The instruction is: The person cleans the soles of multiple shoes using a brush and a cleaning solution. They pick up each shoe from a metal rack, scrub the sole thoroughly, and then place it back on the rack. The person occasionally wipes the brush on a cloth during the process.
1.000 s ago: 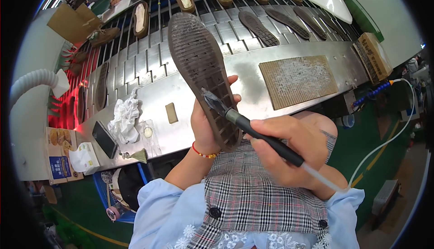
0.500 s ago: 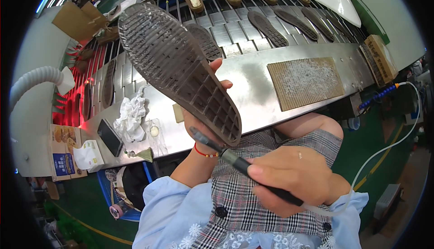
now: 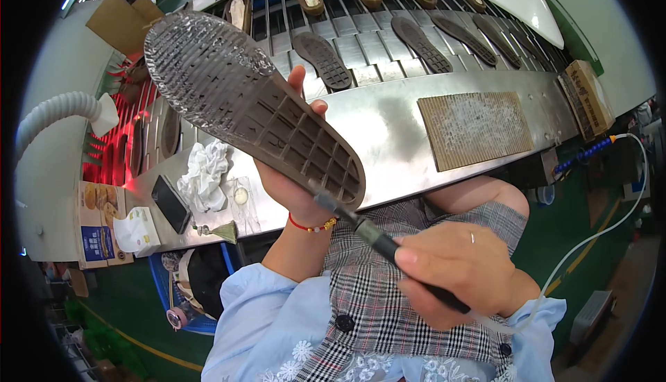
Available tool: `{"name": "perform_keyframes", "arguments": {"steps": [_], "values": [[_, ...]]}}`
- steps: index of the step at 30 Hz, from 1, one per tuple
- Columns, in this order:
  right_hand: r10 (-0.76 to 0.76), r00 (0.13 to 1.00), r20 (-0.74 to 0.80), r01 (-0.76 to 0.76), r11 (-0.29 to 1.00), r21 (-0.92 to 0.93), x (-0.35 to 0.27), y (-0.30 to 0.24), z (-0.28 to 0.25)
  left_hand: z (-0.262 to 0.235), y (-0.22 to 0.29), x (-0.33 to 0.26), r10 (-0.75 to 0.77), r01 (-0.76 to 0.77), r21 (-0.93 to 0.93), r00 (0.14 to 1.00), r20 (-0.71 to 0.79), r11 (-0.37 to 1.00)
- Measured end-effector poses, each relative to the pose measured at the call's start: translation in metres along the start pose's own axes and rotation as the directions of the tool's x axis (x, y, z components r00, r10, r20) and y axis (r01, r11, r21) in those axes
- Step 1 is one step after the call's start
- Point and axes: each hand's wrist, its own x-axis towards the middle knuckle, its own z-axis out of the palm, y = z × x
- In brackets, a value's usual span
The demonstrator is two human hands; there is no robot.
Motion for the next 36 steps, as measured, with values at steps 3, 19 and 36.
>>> {"name": "perform_keyframes", "arguments": {"steps": [3, 19, 36], "values": [[-0.03, 0.999, 0.025, 0.031, 0.999, -0.029, -0.002, -0.002, 0.005, 0.001, 0.003, 0.003, 0.027, -0.026, 0.032, 0.999, -0.025, 0.999], [0.067, 0.981, 0.184, -0.09, 0.989, 0.12, -0.001, -0.002, -0.013, 0.017, 0.013, 0.012, -0.268, 0.218, -0.225, 0.936, -0.227, 0.95], [0.139, 0.922, 0.362, -0.181, 0.98, 0.087, 0.02, 0.019, -0.055, 0.038, 0.0, 0.006, -0.498, 0.354, -0.396, 0.788, -0.362, 0.847]]}}
